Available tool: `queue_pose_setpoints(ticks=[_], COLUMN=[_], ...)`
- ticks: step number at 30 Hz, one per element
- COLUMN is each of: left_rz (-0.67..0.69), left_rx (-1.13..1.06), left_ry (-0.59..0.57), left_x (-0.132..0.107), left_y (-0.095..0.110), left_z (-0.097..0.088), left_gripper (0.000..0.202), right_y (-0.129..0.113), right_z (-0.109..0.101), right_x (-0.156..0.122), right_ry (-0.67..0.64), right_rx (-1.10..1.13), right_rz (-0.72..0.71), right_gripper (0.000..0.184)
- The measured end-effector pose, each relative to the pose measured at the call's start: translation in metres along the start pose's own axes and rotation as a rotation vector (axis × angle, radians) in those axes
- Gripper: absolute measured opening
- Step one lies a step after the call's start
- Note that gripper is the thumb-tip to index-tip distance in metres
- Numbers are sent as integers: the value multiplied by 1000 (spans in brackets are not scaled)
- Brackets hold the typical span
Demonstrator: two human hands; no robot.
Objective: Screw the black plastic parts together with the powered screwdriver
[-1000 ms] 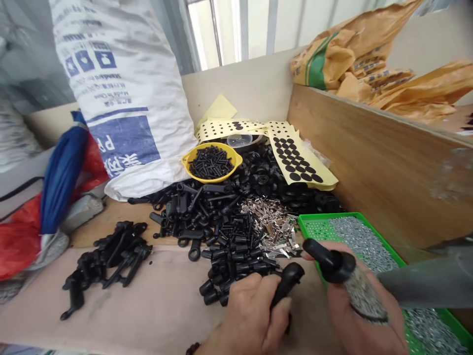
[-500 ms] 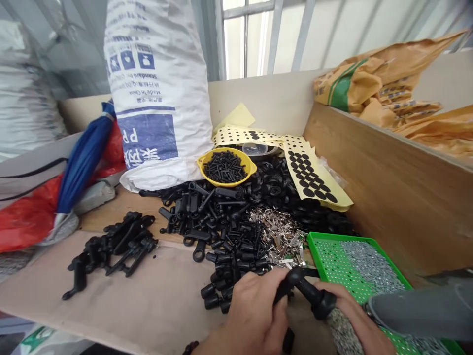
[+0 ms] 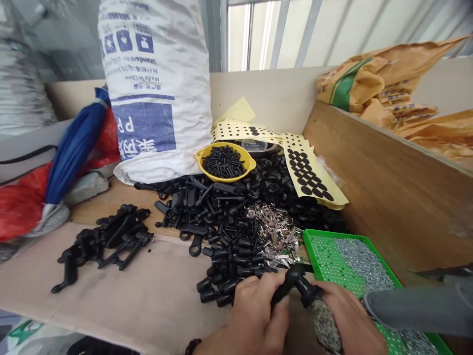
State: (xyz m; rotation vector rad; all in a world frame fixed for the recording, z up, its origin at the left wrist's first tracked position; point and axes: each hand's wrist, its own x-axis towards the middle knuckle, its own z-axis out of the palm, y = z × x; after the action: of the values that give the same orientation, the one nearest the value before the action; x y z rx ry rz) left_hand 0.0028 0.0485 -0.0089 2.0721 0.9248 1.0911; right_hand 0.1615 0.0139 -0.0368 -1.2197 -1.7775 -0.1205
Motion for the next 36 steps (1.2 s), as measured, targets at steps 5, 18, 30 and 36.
queue_pose_setpoints(ticks=[5, 18, 30, 36], left_rz=[-153, -248, -361, -314], left_rx=[-87, -135, -167, -188], left_ry=[-45, -110, -192, -162], left_x=[-3, -1, 6, 2], left_y=[2, 7, 16, 19], left_z=[-2, -6, -9, -7], left_gripper=[27, 38, 38, 30], right_y=[2, 6, 15, -2], right_z=[-1, -5, 6, 12], right_x=[13, 6, -6, 1], right_ry=[-14, -227, -145, -27], right_rx=[-81, 135, 532, 825], right_rz=[-121, 240, 1133, 1175], right_gripper=[14, 21, 50, 38])
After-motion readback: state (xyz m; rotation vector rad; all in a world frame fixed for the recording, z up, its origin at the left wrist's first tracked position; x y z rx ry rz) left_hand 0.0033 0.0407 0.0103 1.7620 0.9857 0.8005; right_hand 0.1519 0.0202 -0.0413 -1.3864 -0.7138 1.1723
